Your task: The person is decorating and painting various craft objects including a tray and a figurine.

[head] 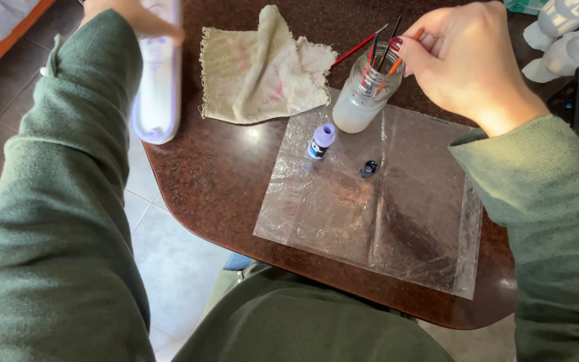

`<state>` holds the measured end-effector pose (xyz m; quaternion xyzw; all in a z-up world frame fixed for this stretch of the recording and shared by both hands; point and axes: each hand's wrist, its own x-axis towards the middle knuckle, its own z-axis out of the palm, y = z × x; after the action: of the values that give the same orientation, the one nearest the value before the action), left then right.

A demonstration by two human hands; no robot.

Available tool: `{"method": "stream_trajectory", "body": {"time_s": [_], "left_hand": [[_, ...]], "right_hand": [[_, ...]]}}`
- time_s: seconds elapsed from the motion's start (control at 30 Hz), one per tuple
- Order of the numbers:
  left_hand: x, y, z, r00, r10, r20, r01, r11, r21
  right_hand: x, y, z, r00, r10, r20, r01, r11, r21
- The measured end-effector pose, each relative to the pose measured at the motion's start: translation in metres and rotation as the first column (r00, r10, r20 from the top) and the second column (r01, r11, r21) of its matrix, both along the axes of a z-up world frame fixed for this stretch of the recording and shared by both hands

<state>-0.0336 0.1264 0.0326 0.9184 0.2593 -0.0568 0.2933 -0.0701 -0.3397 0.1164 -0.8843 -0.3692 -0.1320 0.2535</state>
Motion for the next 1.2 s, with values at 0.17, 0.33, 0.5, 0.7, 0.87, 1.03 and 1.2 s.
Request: {"method": "stream_trajectory", "body": {"time_s": [0.17, 0.33, 0.5, 0.7, 0.87, 1.03, 1.2], "left_hand": [[0.011, 0.027, -0.027, 0.996, 0.089, 0.018, -0.090, 0.928, 0.361], [0.073, 0.070, -0.092, 0.997, -0.067, -0.024, 0.069, 0.809, 0.583], [0.074, 0.043, -0.089, 0.996, -0.076, 0.054, 0.012, 0.683, 0.730], [0.079, 0.025, -0.073, 0.995, 0.024, -0.099, 0.049, 0.737, 0.675], [0.079, 0.036, -0.095, 0.993, -0.062, -0.097, 0.112, 0.692, 0.713], [-0.013, -0.065, -0.062, 0.938, -0.347, 0.010, 0.264, 0.733, 0.627], [-0.086, -0.103, -0.095, 0.496, -0.795, 0.350, 0.512, 0.593, 0.621]], "right_hand": [[0.006, -0.006, -0.005, 1.000, 0.024, 0.009, -0.024, 0.999, -0.033], [-0.006, 0.003, 0.008, 0.994, -0.023, 0.106, 0.029, 0.998, -0.056], [0.005, -0.003, 0.005, 0.981, 0.025, -0.190, -0.010, 0.997, 0.078], [0.016, -0.001, 0.017, 0.958, -0.071, -0.277, 0.087, 0.995, 0.045], [0.020, -0.003, 0.010, 0.998, -0.044, -0.035, 0.042, 0.997, -0.061], [0.021, -0.005, 0.009, 0.999, -0.046, -0.023, 0.045, 0.998, -0.046], [0.013, -0.008, 0.011, 1.000, 0.008, -0.019, -0.008, 1.000, -0.024]]}}
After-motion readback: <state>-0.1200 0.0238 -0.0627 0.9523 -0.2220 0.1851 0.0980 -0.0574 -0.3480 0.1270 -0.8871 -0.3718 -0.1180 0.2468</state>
